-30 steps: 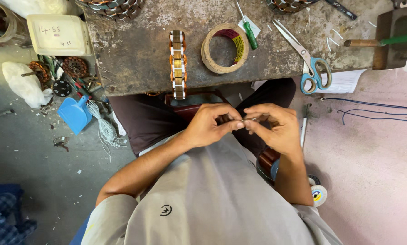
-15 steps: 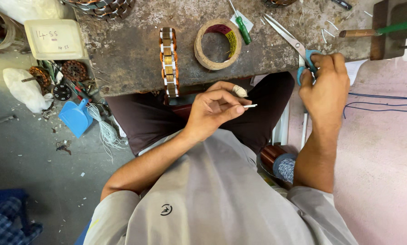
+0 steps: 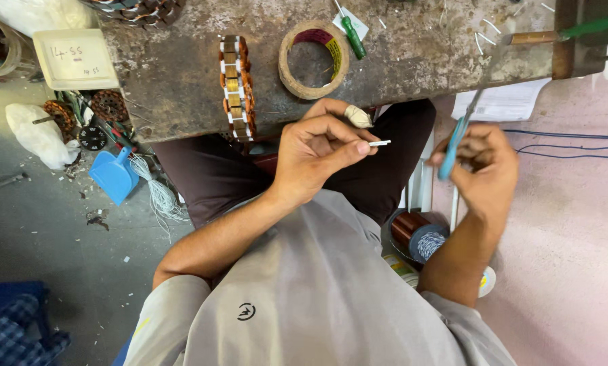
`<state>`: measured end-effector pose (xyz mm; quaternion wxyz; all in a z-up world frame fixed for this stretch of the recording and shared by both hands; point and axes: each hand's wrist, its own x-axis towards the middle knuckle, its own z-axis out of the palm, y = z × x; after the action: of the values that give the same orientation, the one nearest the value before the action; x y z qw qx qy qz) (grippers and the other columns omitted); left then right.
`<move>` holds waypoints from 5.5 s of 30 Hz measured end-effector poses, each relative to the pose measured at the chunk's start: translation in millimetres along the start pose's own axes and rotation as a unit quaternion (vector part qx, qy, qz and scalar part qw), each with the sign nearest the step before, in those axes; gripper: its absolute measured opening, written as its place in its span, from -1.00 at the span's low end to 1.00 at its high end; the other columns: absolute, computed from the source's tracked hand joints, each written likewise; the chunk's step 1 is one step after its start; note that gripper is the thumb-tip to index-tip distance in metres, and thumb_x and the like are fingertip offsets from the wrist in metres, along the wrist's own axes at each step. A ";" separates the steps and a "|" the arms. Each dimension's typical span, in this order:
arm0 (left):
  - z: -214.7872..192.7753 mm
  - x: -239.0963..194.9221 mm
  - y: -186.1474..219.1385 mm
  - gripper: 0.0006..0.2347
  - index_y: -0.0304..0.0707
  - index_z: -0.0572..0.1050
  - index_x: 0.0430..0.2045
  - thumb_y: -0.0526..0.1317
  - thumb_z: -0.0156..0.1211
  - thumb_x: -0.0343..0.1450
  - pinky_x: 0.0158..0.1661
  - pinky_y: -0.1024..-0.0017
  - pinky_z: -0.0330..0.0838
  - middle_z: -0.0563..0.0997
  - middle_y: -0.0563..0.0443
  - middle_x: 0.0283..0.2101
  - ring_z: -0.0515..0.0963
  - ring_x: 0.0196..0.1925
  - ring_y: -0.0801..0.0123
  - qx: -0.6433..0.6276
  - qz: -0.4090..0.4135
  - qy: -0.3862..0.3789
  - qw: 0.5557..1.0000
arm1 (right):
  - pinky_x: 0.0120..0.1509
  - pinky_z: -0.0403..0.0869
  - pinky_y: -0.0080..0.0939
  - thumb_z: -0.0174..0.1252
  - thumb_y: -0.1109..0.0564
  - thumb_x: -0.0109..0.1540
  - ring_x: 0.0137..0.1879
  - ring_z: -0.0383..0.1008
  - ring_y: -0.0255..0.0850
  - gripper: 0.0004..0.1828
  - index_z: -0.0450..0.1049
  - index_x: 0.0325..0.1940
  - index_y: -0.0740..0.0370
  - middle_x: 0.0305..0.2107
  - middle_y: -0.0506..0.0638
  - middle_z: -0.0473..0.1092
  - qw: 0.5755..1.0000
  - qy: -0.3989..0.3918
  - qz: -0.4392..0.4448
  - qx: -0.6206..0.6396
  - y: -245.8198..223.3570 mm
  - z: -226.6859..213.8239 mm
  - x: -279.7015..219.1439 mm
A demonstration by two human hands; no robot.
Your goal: The person connects wires to a motor stator using copper leads, applies tape to the connections, and secures the components with a small screwdriver.
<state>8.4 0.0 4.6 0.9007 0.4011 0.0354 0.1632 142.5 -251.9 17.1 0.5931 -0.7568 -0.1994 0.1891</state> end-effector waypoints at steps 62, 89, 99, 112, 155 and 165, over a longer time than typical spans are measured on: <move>0.2 106.1 -69.2 -0.61 -0.48 0.47 -0.03 -0.53 0.21 0.22 -0.03 0.16 0.52 0.39 -0.25 0.03 0.50 0.04 -0.07 0.725 0.202 -0.077 0.654 | -0.37 0.48 -0.37 0.32 0.23 0.26 -0.45 0.48 -0.33 -0.77 0.48 -0.07 0.41 -0.47 -0.02 0.47 0.987 0.028 0.066 0.144 39.3 62.0 -39.1; -8.1 106.6 -76.2 -0.75 -0.43 0.55 -0.19 -0.59 0.19 0.30 0.01 0.27 0.51 0.34 -0.10 0.06 0.50 0.05 0.11 0.658 0.283 0.001 0.698 | -0.29 0.46 -0.41 0.37 0.12 0.22 -0.39 0.48 -0.35 -0.61 0.47 0.01 0.40 -0.43 -0.05 0.44 0.992 -0.018 0.058 0.114 24.8 69.2 -30.3; 34.8 60.9 -24.1 -0.90 -0.36 0.61 -0.19 -0.42 0.37 0.47 -0.36 0.57 0.45 0.61 0.01 -0.12 0.59 -0.32 0.51 0.396 0.160 0.028 0.904 | -0.34 0.33 -0.44 0.42 0.13 0.16 -0.43 0.38 -0.42 -0.58 0.50 0.02 0.37 -0.50 -0.11 0.41 0.999 -0.018 0.007 0.031 28.3 55.9 -48.3; 33.9 27.8 15.9 -0.92 -0.35 0.60 -0.23 -0.43 0.36 0.47 -0.33 0.61 0.49 0.61 0.02 -0.17 0.61 -0.29 0.58 0.398 0.172 0.003 0.901 | -0.41 0.24 -0.44 0.50 0.17 0.04 -0.44 0.41 -0.46 -0.55 0.57 -0.01 0.26 -0.53 -0.16 0.44 0.991 -0.038 -0.052 -0.119 -0.6 65.1 -51.8; -8.3 -42.7 35.4 -0.90 -0.30 0.62 -0.24 -0.37 0.38 0.42 -0.16 0.43 0.54 0.64 0.00 -0.23 0.65 -0.19 0.34 0.374 0.067 -0.090 0.921 | -0.08 0.51 -0.07 0.39 0.34 0.15 -0.11 0.57 0.05 -0.71 0.60 -0.05 0.28 -0.16 0.15 0.51 0.859 -0.021 -0.197 -0.472 -73.8 34.7 48.8; -16.4 -42.8 42.1 -0.91 -0.29 0.64 -0.27 -0.35 0.42 0.43 0.11 0.37 0.55 0.67 0.02 -0.28 0.65 -0.20 0.40 0.350 0.063 -0.049 0.933 | -0.08 0.63 -0.16 0.37 0.41 0.16 -0.19 0.64 -0.04 -0.83 0.54 -0.21 0.44 -0.31 0.17 0.53 0.945 -0.150 -0.292 0.004 -46.9 110.6 2.7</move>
<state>-46.4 24.2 21.6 0.6919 0.6997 0.0211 0.1768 83.3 -149.4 37.6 0.5885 -0.6263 -0.4971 0.1198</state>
